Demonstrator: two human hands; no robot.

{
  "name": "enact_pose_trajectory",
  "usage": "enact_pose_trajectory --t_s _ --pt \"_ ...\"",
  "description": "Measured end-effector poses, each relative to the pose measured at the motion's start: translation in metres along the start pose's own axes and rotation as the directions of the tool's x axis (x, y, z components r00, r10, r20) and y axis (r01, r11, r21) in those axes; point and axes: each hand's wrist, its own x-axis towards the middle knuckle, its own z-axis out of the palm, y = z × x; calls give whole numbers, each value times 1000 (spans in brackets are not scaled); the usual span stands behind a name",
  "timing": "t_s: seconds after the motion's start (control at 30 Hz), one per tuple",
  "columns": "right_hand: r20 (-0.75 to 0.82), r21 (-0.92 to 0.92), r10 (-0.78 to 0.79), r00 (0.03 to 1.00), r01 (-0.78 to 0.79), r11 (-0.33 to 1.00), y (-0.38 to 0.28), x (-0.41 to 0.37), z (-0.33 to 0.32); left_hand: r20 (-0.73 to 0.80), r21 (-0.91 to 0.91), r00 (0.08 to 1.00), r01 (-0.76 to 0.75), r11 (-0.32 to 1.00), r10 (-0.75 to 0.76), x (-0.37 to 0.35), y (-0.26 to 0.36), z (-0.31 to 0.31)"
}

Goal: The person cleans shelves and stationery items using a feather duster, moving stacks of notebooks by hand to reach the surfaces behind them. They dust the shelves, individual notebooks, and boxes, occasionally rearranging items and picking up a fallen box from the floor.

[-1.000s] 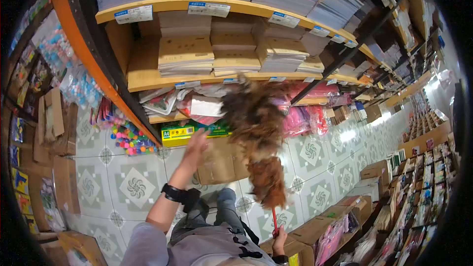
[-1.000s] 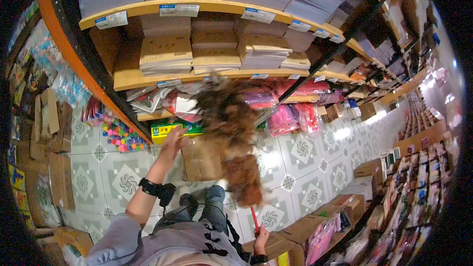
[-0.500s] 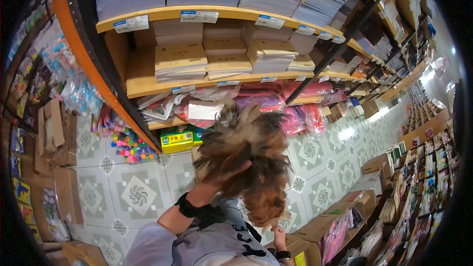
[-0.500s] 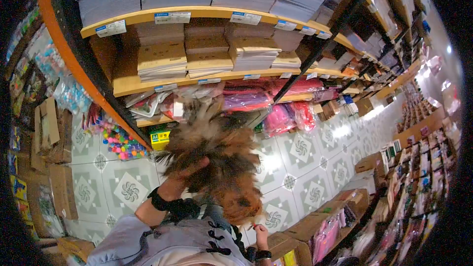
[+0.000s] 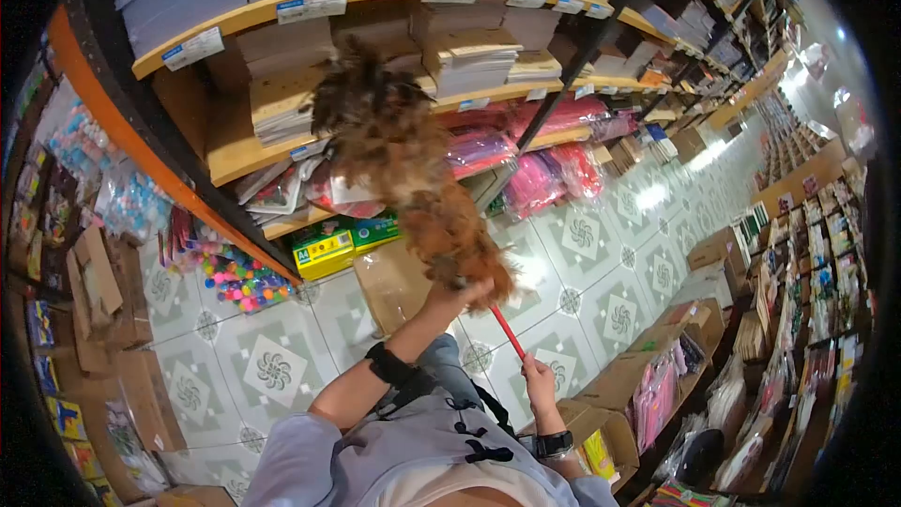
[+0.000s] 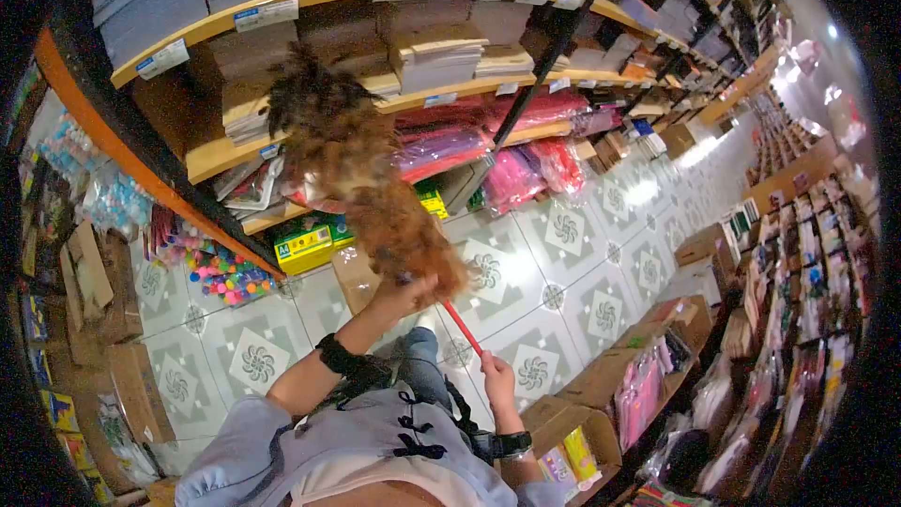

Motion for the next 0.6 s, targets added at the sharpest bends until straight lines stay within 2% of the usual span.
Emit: enact_pose_trajectory --t_s 0.03,0.07,0.1,0.13,0.17,0.23,0.27,0.3,0.37,0.4,0.47,0.5,0.53,0.57,0.6 --pt "-5 3 2 1000 -2 1000 -3 -7 0 5 2 1000 2 1000 -2 5 -7 1" --pt "-3 -44 10 1000 -10 999 -8 -11 1 -106 -222 993 -67 973 44 9 -8 1" --pt "0 -91 16 1000 -16 996 -11 -12 3 -224 -425 972 -158 891 65 13 -10 1" --pt "15 -66 -25 1000 26 997 -10 -14 4 -236 -494 971 -160 855 46 1 20 15" --pt "18 -65 -29 999 30 997 -12 -14 5 -238 -492 970 -165 855 50 3 17 12" --pt "-13 -189 2 1000 -4 982 -18 -20 5 -216 -586 975 -175 791 55 6 10 5" --pt "-23 -216 7 1000 -12 976 -17 -20 5 -296 -589 955 -190 785 9 9 11 7" --pt "-18 -214 10 1000 -14 977 -18 -19 6 -301 -586 954 -191 788 7 3 19 9" --pt "-16 -354 -48 999 39 934 -20 -19 9 -102 -591 972 -231 773 213 -10 34 8" --pt "-14 -351 -48 999 39 936 -20 -19 10 -103 -588 972 -232 775 213 -11 33 4" --pt "-12 -416 -60 998 49 908 -19 -15 12 -23 -496 977 -194 846 210 -14 24 -5" --pt "-8 -493 -136 991 114 862 -8 -17 11 14 -226 973 -220 949 229 -16 6 -16" --pt "-3 -557 -255 967 211 803 5 -9 13 55 73 958 -284 956 280 -13 -9 -26" --pt "34 -557 -236 971 215 802 3 -7 13 97 -564 991 132 815 -94 -9 -6 -30" --pt "21 -525 -329 944 290 800 12 1 17 91 -96 926 -359 929 367 6 -37 -40"
